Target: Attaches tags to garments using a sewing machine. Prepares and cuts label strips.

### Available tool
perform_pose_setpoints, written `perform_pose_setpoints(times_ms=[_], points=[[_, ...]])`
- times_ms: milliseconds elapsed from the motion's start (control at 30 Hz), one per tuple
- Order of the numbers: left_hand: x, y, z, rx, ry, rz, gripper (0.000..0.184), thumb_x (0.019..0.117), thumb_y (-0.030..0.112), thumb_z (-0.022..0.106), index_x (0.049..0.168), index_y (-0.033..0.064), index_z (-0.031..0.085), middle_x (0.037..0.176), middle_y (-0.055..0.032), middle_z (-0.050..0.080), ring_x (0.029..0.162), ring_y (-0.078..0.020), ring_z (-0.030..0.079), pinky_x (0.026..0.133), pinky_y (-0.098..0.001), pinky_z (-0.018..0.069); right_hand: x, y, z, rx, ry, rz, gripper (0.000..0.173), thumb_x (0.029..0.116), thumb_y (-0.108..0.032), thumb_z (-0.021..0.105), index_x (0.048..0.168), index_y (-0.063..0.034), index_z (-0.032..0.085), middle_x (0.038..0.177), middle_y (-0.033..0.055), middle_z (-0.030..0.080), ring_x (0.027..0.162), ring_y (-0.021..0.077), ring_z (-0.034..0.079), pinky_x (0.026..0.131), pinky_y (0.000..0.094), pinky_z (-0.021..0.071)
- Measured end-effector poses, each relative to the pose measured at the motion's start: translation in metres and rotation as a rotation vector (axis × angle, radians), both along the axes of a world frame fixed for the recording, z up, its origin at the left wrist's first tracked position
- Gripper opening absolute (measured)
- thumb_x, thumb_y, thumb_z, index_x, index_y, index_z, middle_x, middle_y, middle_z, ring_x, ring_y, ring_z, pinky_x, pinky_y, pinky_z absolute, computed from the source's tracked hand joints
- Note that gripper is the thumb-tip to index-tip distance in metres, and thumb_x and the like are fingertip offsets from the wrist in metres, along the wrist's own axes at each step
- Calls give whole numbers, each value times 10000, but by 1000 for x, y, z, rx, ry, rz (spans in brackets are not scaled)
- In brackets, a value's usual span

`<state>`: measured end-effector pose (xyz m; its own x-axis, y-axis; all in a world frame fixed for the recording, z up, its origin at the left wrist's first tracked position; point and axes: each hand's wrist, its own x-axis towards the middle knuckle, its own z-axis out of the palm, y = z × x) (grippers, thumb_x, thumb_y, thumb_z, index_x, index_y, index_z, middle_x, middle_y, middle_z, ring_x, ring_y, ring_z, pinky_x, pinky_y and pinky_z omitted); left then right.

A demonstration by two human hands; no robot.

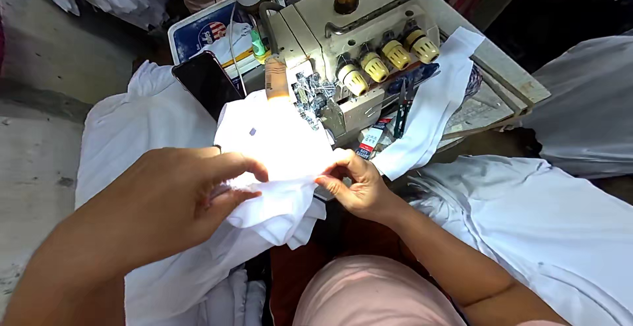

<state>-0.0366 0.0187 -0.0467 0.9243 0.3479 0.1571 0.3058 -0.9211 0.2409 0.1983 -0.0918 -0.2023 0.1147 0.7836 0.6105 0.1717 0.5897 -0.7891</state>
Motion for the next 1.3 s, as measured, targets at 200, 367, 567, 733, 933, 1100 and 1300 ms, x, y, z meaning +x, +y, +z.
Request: perform_pose_setpoints(times_ms=[200, 367, 567, 733, 933, 1100, 1300], points=[[-3, -14, -1, 106, 95, 12, 289, 984, 341, 488, 977, 256, 764, 695, 111, 646, 557, 6, 550, 500, -219, 420, -1, 0, 9, -136, -123, -40, 170, 949, -112, 671, 933, 57, 666, 792, 65, 642, 690, -13, 578, 672, 109, 490], [-3, -18, -4, 153, 100, 7, 307, 985, 351, 477, 1000, 263, 770, 631, 102, 585, 512, -26, 526, 456, -248, 386, 1, -2, 10, -155, -195, -35, 169, 956, -128, 661, 897, 29, 679, 811, 72, 635, 713, 14, 585, 671, 118, 485], [-5, -12, -7, 230, 131, 43, 317, 977, 427, 481, 930, 270, 752, 612, 89, 561, 513, -61, 549, 445, -276, 384, 7, -2, 5, -46, -144, 94, 192, 972, -115, 662, 862, 44, 671, 862, 95, 630, 829, 0, 591, 730, 86, 471], [-3, -26, 6, 178, 153, 45, 340, 1004, 394, 456, 871, 217, 714, 624, 79, 554, 524, -69, 526, 458, -279, 365, 5, 5, 8, 69, -180, -29, 178, 958, -130, 694, 857, 17, 695, 1130, 170, 612, 881, 29, 616, 770, 130, 529], [-10, -43, 30, 127, 175, 80, 301, 1026, 239, 504, 1004, 56, 742, 743, -93, 667, 622, -231, 644, 504, -387, 458, 5, 21, 26, 75, -344, -25, 173, 950, -151, 667, 926, 6, 736, 780, 62, 659, 669, 59, 570, 609, 172, 465], [-12, -48, 25, 204, 195, 153, 354, 1030, 310, 499, 899, 60, 714, 678, -66, 584, 579, -213, 585, 473, -365, 390, 2, 30, 31, 121, -398, -53, 163, 950, -134, 658, 885, -17, 751, 782, 65, 668, 729, 89, 616, 648, 196, 487], [-14, -48, 25, 166, 147, 116, 336, 1029, 279, 502, 906, 58, 723, 646, -53, 551, 552, -184, 533, 475, -335, 353, -4, 37, 30, 136, -377, -87, 158, 957, -126, 661, 969, 0, 755, 825, 79, 695, 740, 106, 633, 663, 214, 507]])
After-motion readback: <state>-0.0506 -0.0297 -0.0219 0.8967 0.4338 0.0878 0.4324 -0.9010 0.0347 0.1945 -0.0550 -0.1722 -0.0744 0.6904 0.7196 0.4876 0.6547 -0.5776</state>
